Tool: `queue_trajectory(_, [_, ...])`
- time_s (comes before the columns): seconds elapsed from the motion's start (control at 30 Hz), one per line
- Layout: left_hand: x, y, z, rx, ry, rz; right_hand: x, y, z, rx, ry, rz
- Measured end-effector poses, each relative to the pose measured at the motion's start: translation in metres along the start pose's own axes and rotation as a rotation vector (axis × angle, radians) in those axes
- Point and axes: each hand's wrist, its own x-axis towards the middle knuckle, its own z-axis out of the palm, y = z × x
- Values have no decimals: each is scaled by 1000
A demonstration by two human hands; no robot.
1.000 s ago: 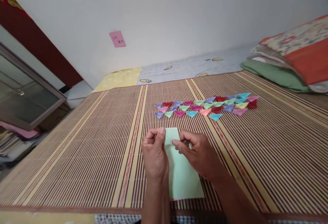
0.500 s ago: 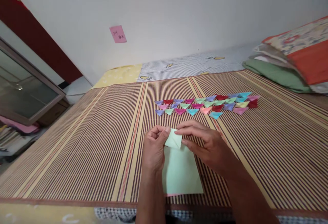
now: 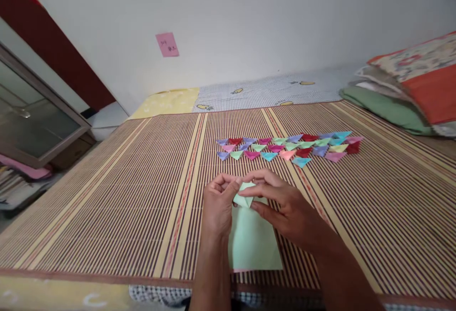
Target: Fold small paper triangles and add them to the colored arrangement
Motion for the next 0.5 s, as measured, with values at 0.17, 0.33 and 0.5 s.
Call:
queue_trajectory(0.17, [-1, -1, 1, 11, -18, 26, 2, 0, 6, -41, 37, -17])
queue_trajectory(0.33, [-3, -5, 3, 80, 0, 104, 6, 2, 13, -123, 75, -42])
queue_trajectory(0.5, [-2, -7, 4, 65, 39, 108, 7, 6, 17, -192, 111, -43])
